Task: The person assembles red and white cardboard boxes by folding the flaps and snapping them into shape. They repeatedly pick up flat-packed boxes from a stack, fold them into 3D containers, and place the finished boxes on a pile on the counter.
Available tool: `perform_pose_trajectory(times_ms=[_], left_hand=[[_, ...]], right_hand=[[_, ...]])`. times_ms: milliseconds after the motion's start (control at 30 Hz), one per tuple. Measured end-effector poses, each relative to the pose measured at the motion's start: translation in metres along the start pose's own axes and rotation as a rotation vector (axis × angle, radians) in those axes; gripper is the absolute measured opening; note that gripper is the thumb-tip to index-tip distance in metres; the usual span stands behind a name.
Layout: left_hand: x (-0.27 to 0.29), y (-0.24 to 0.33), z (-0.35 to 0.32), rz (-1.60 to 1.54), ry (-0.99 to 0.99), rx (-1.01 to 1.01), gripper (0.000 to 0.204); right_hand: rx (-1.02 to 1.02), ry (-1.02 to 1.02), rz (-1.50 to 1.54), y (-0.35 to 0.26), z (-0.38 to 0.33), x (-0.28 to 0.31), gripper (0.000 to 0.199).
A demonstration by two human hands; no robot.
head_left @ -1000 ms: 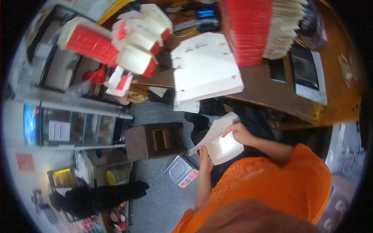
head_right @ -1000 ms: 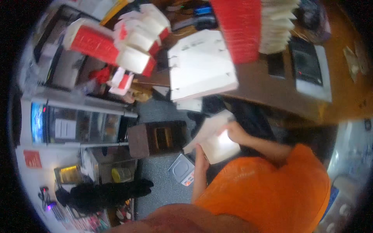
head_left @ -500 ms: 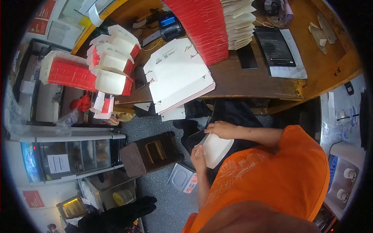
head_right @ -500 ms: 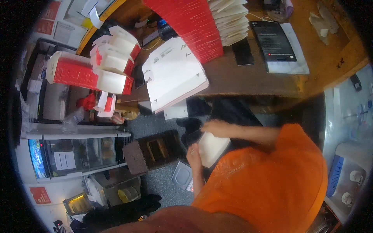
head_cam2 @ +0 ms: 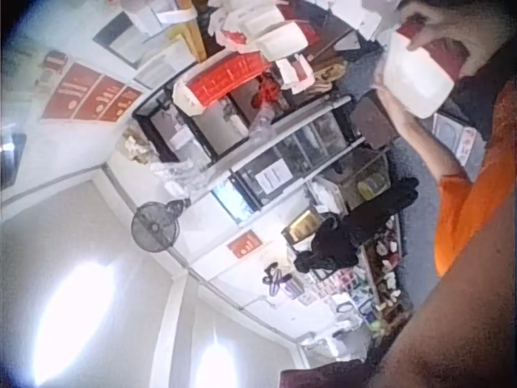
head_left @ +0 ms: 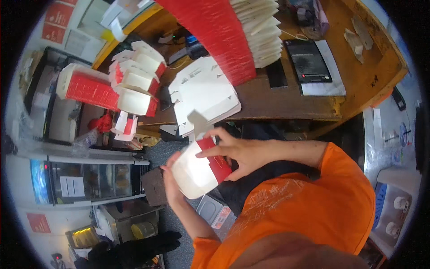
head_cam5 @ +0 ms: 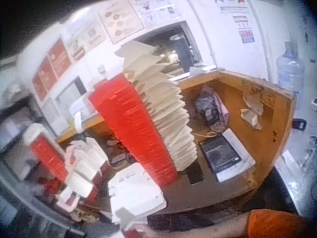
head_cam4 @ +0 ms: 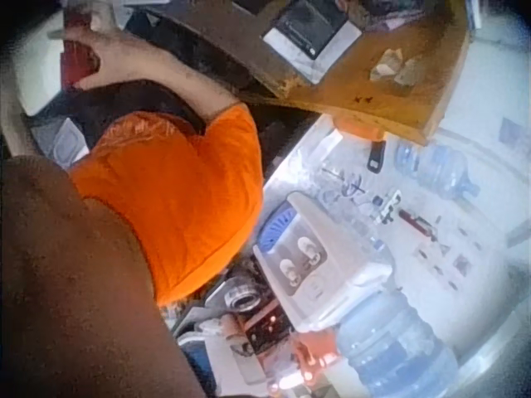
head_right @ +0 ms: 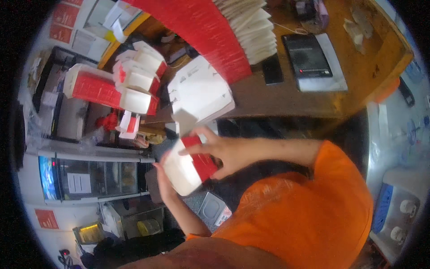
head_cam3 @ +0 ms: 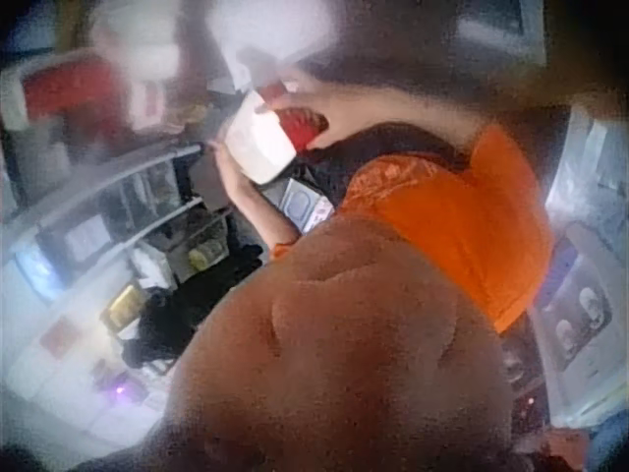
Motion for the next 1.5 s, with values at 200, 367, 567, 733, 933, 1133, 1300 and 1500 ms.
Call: perform_pose_trajectory(times_ms=[200, 367, 567, 733, 933, 1133, 1300, 1500], left_hand=[[-0.013, 0.184, 0.048, -0.410, -0.019, -0.460, 0.067], [-0.094, 0.319, 0.081, 0.154, -0.160, -0.942, 0.061], [-0.180, 0.426, 0.113, 0.341, -0.172, -1.145, 0.051], [-0.205, 0.459, 0.167, 0.820, -0.259, -0.930, 0.041], [-0.204, 0.454, 0.169, 0.884, -0.321, -1.199, 0.028], [-0.207, 0.446, 0.165, 0.914, -0.200, -1.291, 0.028], [-0.223, 0.434, 0.152, 0.919, -0.041, -1.219, 0.029], [-0.223, 0.418, 0.166, 0.866, 0.214, -1.540, 0.029]], right_hand=[[0.586, 0.465, -0.664, -0.130, 0.090, 0.097, 0.070], [0.377, 0.911, -1.469, -0.227, 0.165, 0.181, 0.080], [0.008, 0.900, -1.490, -0.220, 0.215, 0.231, 0.073], [-0.132, 0.846, -1.414, -0.191, 0.230, 0.235, 0.070], [-0.010, 0.709, -1.553, -0.184, 0.205, 0.230, 0.055], [0.131, 0.526, -1.582, -0.165, 0.187, 0.249, 0.015], [0.105, 0.543, -1.639, -0.158, 0.178, 0.253, 0.008], [0.209, 0.527, -1.600, -0.157, 0.177, 0.250, 0.010]])
Point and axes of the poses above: each hand's wrist, its own z-axis towards the middle knuckle, its own x-axis out of the back of the hand, y = z × x, the point moved 3 cm from there along z, towards the middle knuckle, and after that the axes turned 5 degrees about x, right-handed, at the moved point
